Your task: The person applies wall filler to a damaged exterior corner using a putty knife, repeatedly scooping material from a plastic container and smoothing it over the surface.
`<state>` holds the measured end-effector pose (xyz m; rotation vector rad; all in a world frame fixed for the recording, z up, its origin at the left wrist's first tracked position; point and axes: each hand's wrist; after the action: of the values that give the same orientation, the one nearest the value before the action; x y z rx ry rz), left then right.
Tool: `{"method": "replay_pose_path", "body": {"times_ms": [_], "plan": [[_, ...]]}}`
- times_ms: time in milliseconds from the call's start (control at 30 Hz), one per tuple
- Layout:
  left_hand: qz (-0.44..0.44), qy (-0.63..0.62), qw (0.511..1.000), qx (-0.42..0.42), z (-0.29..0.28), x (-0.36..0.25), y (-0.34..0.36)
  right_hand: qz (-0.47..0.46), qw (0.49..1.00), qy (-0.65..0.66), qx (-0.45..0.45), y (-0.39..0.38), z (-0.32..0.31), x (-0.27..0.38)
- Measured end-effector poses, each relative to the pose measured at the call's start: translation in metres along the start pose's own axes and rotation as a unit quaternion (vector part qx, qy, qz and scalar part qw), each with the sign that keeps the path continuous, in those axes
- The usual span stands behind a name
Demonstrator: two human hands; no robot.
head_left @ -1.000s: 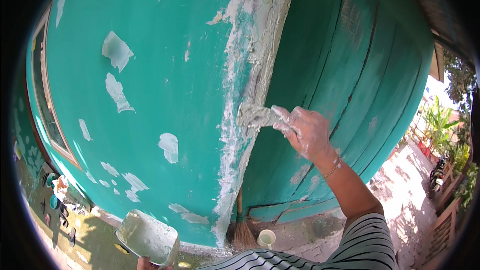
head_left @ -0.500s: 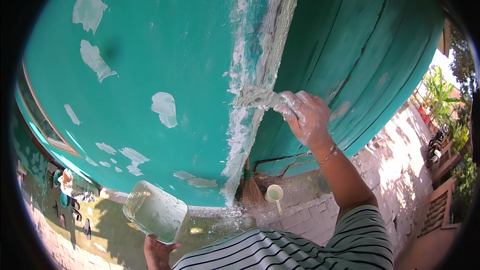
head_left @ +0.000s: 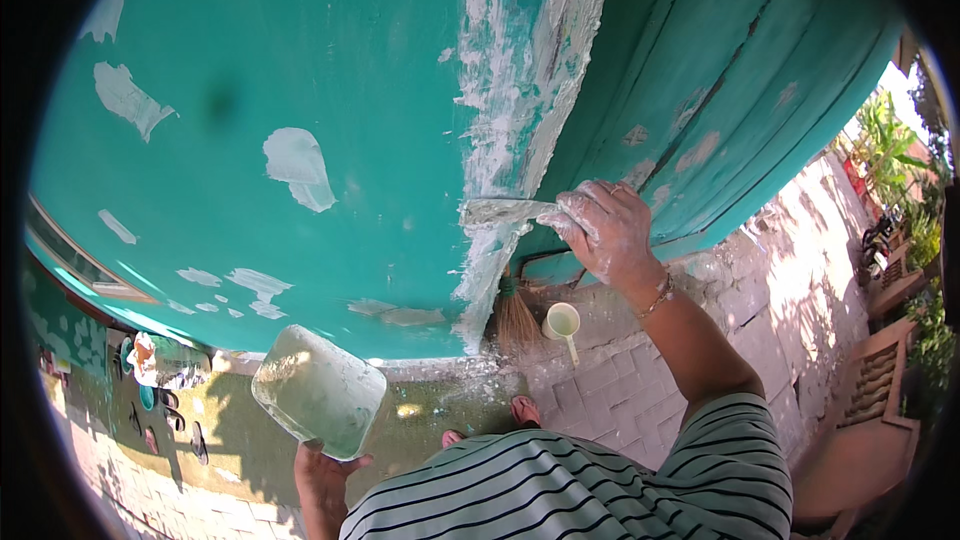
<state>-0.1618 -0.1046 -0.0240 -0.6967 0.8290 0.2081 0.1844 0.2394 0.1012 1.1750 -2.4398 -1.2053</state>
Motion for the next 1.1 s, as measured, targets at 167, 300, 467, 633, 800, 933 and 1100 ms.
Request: {"method": "replay_pose_path", "body": {"times_ms": [167, 300, 467, 633, 800, 933, 1100], "plan": [[-0.027, 0.026, 0.999, 0.003, 0.010, -0.002, 0.000, 0.006, 1.000, 0.004, 0.017, -0.019, 0.013, 0.005], [-0.033, 0.041, 0.997, 0.050, 0.014, 0.006, 0.005, 0.009, 0.996, 0.017, -0.092, 0.019, -0.007, 0.000], [-0.064, 0.059, 0.989, 0.122, 0.036, 0.043, 0.035, 0.040, 0.991, 0.068, -0.109, 0.008, 0.007, -0.002], [-0.158, -0.019, 0.976, 0.147, 0.044, 0.112, 0.064, 0.004, 0.986, 0.036, -0.163, 0.002, 0.020, 0.003], [-0.167, -0.056, 0.974, 0.141, 0.049, 0.158, 0.047, -0.030, 0.999, 0.010, 0.036, -0.073, 0.061, 0.010], [-0.137, -0.073, 0.982, 0.110, 0.046, 0.187, 0.026, -0.054, 0.998, 0.009, -0.001, -0.080, 0.069, 0.006], [-0.107, -0.098, 0.987, 0.061, 0.037, 0.224, -0.007, 0.028, 0.994, 0.071, -0.078, -0.055, 0.065, 0.005]]}}
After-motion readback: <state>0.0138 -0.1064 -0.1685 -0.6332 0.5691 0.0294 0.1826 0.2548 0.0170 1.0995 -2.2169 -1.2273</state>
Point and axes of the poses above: each hand's wrist, its own y-axis towards the middle knuckle, its own z-axis out of the palm, x = y × z, and after that the axes turned 7 degrees about -y, right-handed
